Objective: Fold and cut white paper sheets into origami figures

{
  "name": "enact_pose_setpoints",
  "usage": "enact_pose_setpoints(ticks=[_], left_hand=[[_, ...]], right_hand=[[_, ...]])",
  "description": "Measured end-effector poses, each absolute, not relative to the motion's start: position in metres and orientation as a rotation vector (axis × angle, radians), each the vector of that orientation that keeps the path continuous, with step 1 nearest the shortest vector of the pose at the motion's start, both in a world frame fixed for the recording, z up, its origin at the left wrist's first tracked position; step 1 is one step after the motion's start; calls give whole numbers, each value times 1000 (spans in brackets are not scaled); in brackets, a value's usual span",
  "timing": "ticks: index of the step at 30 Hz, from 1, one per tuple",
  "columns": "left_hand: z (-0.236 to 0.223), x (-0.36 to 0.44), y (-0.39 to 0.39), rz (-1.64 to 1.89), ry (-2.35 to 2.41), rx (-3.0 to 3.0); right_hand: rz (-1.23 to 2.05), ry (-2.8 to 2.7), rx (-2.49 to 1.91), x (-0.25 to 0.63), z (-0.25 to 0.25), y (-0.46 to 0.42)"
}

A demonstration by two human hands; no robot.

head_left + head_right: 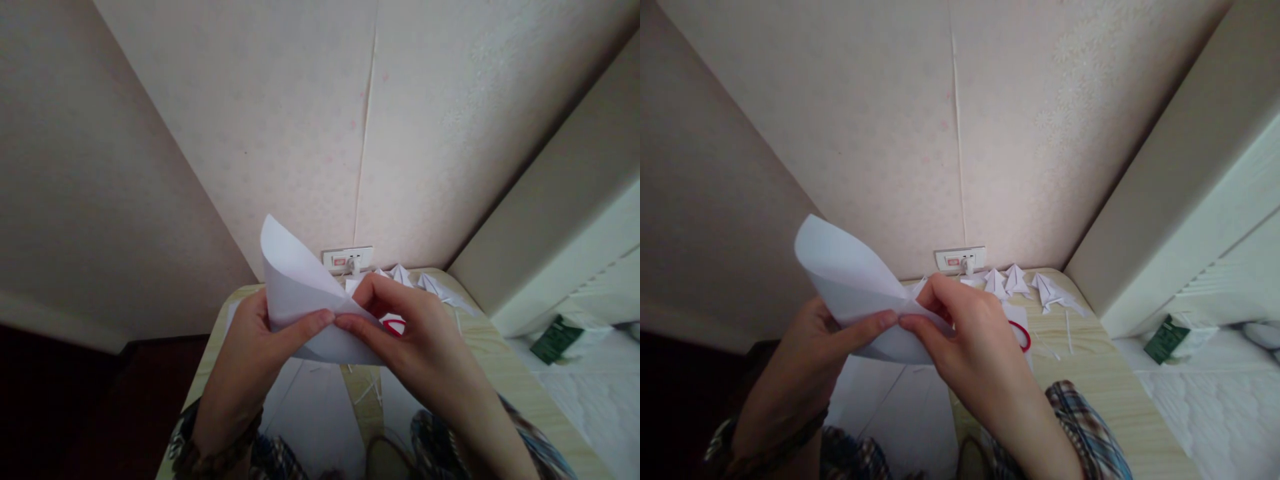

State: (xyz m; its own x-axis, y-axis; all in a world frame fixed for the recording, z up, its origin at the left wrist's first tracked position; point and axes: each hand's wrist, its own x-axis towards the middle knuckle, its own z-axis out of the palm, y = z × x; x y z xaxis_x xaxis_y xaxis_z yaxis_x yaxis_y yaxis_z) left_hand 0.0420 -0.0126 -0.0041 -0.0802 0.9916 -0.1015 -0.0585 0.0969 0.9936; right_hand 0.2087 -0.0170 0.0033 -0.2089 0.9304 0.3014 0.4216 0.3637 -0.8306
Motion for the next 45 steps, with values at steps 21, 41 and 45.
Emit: enact_pose_setpoints(ticks=[21,41,45], left_hand=[[-3,52,-18,1222,1415,1403],[6,48,-17,1060,1290,1380],[9,49,-19,1059,1327,1374]], right_hand=[[782,-1578,-979,207,3,-14],[949,-1702,-1015,222,6,-15],[910,-1705,-1042,222,7,-14]])
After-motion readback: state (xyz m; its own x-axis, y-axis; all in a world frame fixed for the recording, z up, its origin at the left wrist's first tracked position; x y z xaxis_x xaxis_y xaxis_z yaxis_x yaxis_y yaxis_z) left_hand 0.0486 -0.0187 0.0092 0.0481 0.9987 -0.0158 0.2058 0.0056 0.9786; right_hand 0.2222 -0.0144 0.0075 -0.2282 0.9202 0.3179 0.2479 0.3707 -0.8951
